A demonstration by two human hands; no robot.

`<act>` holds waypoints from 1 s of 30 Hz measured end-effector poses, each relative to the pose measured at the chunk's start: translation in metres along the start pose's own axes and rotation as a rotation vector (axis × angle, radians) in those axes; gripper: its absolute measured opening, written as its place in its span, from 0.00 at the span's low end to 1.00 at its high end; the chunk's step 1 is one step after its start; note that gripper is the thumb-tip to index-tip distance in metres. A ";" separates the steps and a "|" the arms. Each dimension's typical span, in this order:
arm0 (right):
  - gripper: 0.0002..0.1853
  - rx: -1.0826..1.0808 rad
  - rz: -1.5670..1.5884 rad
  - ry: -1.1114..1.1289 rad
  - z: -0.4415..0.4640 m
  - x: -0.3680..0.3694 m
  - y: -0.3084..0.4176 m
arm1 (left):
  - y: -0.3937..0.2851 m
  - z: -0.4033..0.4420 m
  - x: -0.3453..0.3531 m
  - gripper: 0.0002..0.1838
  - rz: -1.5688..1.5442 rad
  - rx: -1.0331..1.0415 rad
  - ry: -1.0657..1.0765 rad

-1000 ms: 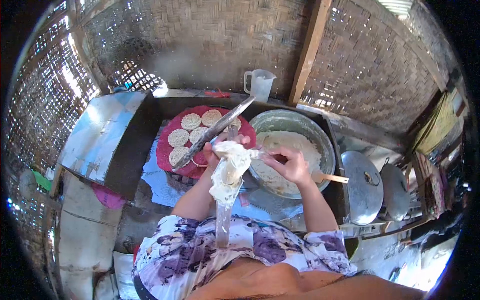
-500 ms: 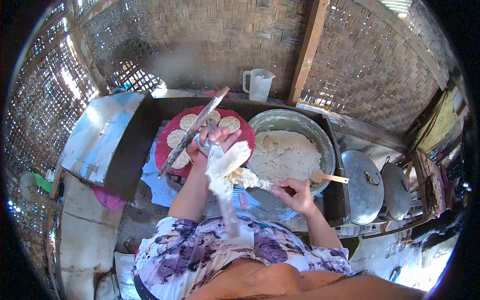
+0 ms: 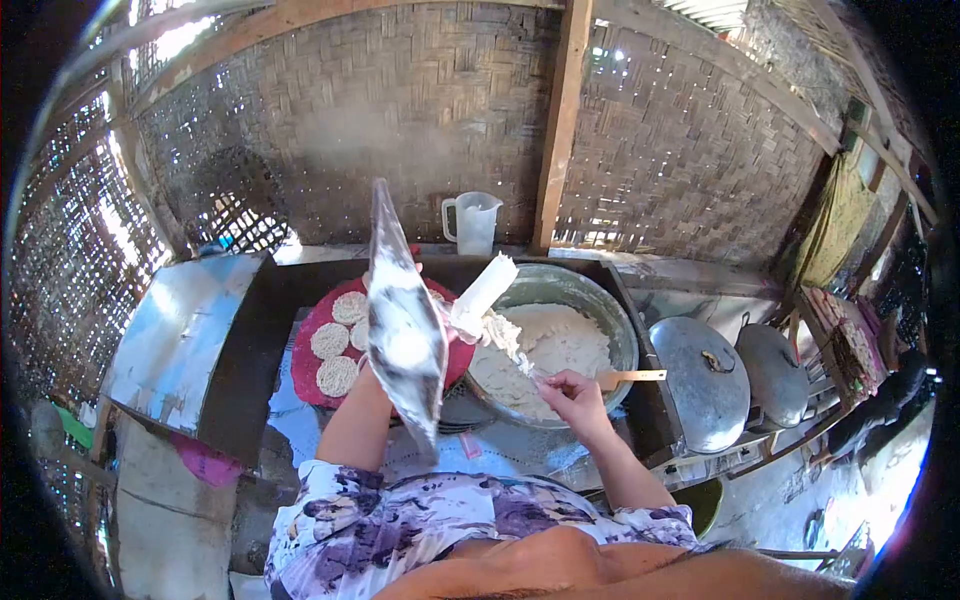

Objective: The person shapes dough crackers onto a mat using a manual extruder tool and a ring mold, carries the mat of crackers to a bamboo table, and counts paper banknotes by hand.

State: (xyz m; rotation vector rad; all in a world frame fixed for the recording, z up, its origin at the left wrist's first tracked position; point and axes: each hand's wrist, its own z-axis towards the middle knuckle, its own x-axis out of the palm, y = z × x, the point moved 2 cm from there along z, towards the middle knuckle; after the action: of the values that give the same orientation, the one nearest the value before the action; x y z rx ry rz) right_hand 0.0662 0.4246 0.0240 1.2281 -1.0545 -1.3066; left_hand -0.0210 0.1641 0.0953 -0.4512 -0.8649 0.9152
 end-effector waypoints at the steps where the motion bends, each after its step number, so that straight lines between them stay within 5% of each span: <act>1: 0.12 0.014 -0.013 -0.005 0.001 -0.001 -0.004 | 0.005 -0.002 -0.002 0.23 -0.085 -0.075 -0.031; 5: 0.12 0.035 0.024 -0.022 -0.001 0.001 -0.004 | 0.017 -0.010 -0.004 0.25 -0.262 -0.238 -0.010; 7: 0.11 0.027 0.017 -0.026 -0.001 0.001 -0.007 | 0.043 -0.016 -0.021 0.19 -0.018 -0.275 -0.036; 11: 0.10 0.039 0.038 -0.008 -0.006 0.004 0.006 | -0.027 -0.012 0.046 0.10 1.004 0.900 0.298; 14: 0.09 -0.034 0.030 0.013 -0.005 0.002 0.011 | -0.029 -0.013 0.044 0.10 1.081 0.820 0.404; 15: 0.08 -0.082 -0.008 -0.001 0.000 -0.004 0.008 | -0.012 -0.010 0.022 0.11 0.960 0.786 0.373; 17: 0.09 -0.176 -0.172 -0.091 0.008 -0.020 0.012 | 0.008 -0.027 -0.017 0.13 0.360 0.298 0.155; 19: 0.12 -0.122 -0.488 -0.219 0.013 -0.038 0.023 | -0.047 -0.032 0.007 0.14 -0.140 0.184 -0.106; 20: 0.14 -0.019 -0.679 -0.261 0.015 -0.044 0.022 | -0.059 -0.036 0.004 0.18 -0.009 0.250 -0.176; 23: 0.16 -0.564 -1.150 -0.476 0.012 -0.030 0.022 | -0.092 -0.051 -0.058 0.25 0.699 0.502 -0.320; 25: 0.15 -0.597 -0.974 -0.245 0.004 -0.006 0.003 | -0.113 -0.056 -0.052 0.16 0.631 0.818 -0.182; 28: 0.13 -0.462 -0.649 0.163 -0.016 0.042 -0.010 | -0.128 -0.078 -0.077 0.14 0.178 0.706 -0.220; 30: 0.13 -0.374 -0.772 0.306 -0.025 0.067 -0.038 | -0.138 -0.091 -0.085 0.15 0.046 0.625 -0.222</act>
State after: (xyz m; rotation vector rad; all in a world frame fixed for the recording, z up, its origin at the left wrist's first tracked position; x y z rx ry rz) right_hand 0.0889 0.3632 -0.0237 1.5339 -0.0767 -1.7103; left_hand 0.0938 0.0187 0.0954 0.1752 -0.7196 1.2322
